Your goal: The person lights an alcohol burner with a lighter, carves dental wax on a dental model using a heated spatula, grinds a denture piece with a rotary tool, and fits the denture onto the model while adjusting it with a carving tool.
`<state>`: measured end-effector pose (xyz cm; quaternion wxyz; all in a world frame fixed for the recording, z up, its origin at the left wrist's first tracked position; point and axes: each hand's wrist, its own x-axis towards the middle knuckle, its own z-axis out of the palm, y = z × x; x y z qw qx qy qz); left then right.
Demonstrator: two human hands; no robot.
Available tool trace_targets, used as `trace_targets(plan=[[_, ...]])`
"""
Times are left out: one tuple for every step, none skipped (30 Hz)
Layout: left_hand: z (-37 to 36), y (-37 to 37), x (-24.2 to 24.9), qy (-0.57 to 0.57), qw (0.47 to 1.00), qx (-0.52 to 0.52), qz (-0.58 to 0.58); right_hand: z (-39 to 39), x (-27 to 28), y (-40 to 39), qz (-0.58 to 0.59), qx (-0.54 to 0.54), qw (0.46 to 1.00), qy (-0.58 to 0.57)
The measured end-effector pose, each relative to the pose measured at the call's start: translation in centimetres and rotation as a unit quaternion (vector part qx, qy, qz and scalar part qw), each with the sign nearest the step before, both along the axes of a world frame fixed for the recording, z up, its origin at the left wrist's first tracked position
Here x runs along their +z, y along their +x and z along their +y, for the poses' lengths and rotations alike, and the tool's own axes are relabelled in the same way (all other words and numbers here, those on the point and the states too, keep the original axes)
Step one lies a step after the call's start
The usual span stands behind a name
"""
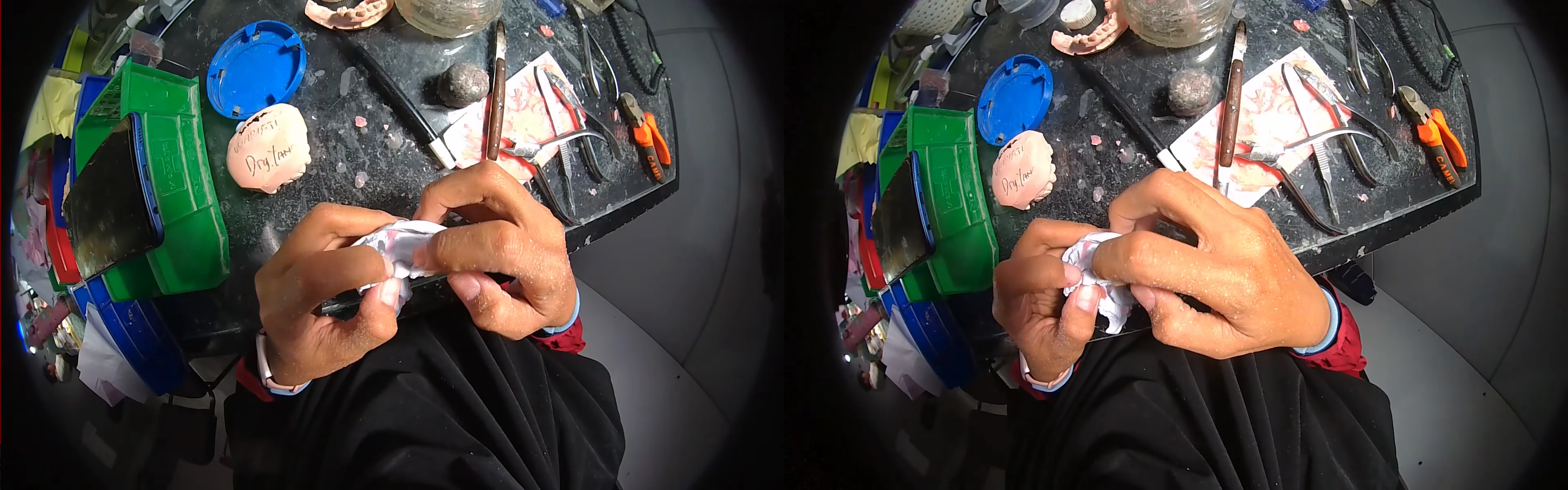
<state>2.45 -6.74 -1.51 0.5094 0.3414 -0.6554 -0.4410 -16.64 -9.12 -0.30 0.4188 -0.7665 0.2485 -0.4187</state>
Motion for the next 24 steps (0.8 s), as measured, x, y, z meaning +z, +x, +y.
trace_targets(plan=[[-0.02, 0.01, -0.01, -0.001, 1.0, -0.001, 0.001, -0.02, 0.07, 0.0, 0.007, 0.002, 1.0, -0.004], [-0.04, 0.01, -0.01, -0.001, 1.0, -0.002, 0.002, -0.04, 0.14, -0.01, 0.013, 0.004, 1.0, -0.007], [-0.04, 0.01, -0.03, -0.002, 1.0, -0.003, 0.002, -0.02, 0.23, 0.07, 0.02, 0.001, 1.0, -0.007], [-0.06, 0.02, -0.06, -0.005, 1.0, -0.002, 0.001, 0.01, 0.33, 0.1, 0.026, -0.001, 1.0, -0.006], [-0.07, 0.04, -0.09, -0.008, 1.0, -0.001, -0.001, 0.05, 0.42, 0.14, 0.031, -0.002, 0.999, -0.005], [-0.07, 0.05, -0.11, -0.011, 1.0, 0.0, -0.003, 0.08, 0.49, 0.17, 0.037, -0.003, 0.999, -0.004], [-0.04, 0.03, -0.09, -0.007, 1.0, 0.003, -0.002, 0.11, 0.53, 0.18, 0.042, -0.004, 0.999, -0.002], [0.01, -0.01, -0.05, -0.003, 1.0, 0.006, -0.001, 0.14, 0.53, 0.2, 0.042, -0.005, 0.999, -0.001], [0.08, -0.06, 0.02, 0.001, 1.0, 0.008, 0.0, 0.16, 0.52, 0.22, 0.043, -0.006, 0.999, 0.001], [0.19, -0.14, 0.13, 0.014, 1.0, 0.013, 0.004, 0.17, 0.51, 0.23, 0.044, -0.007, 0.999, 0.002], [0.33, -0.24, 0.27, 0.027, 0.999, 0.019, 0.008, 0.17, 0.52, 0.24, 0.043, -0.007, 0.999, 0.003], [0.42, -0.27, 0.38, 0.04, 0.999, 0.024, 0.011, 0.16, 0.54, 0.26, 0.043, -0.007, 0.999, 0.003], [0.46, -0.26, 0.45, 0.044, 0.999, 0.024, 0.008, 0.14, 0.5, 0.28, 0.041, -0.005, 0.999, 0.0], [0.48, -0.24, 0.5, 0.048, 0.999, 0.023, 0.005, 0.12, 0.46, 0.29, 0.038, -0.004, 0.999, -0.003], [0.48, -0.22, 0.55, 0.051, 0.998, 0.023, 0.001, 0.06, 0.33, 0.3, 0.035, -0.003, 0.999, -0.011], [0.45, -0.17, 0.59, 0.048, 0.999, 0.023, -0.001, 0.09, 0.39, 0.31, 0.032, -0.005, 0.999, -0.004], [0.4, -0.1, 0.63, 0.045, 0.999, 0.022, -0.003, 0.12, 0.46, 0.33, 0.03, -0.007, 1.0, 0.002], [0.37, -0.06, 0.64, 0.041, 0.999, 0.022, -0.004, 0.28, 0.83, 0.38, 0.029, -0.014, 0.999, 0.023], [0.38, -0.07, 0.63, 0.044, 0.999, 0.027, -0.004, 0.3, 0.82, 0.39, 0.024, -0.02, 0.999, 0.026], [0.42, -0.08, 0.62, 0.048, 0.998, 0.031, -0.004, 0.32, 0.82, 0.41, 0.02, -0.027, 0.999, 0.029], [0.45, -0.07, 0.62, 0.051, 0.998, 0.036, -0.004, 0.21, 0.41, 0.45, 0.011, -0.033, 0.999, 0.013], [0.47, 0.06, 0.65, 0.053, 0.998, 0.031, -0.011, 0.17, 0.37, 0.46, 0.008, -0.04, 0.999, 0.003], [0.46, 0.3, 0.71, 0.055, 0.998, 0.026, -0.018, 0.13, 0.33, 0.47, 0.005, -0.046, 0.999, -0.007], [0.47, 0.43, 0.73, 0.057, 0.998, 0.021, -0.025, 0.11, 0.58, 0.45, 0.008, -0.053, 0.999, -0.012]])
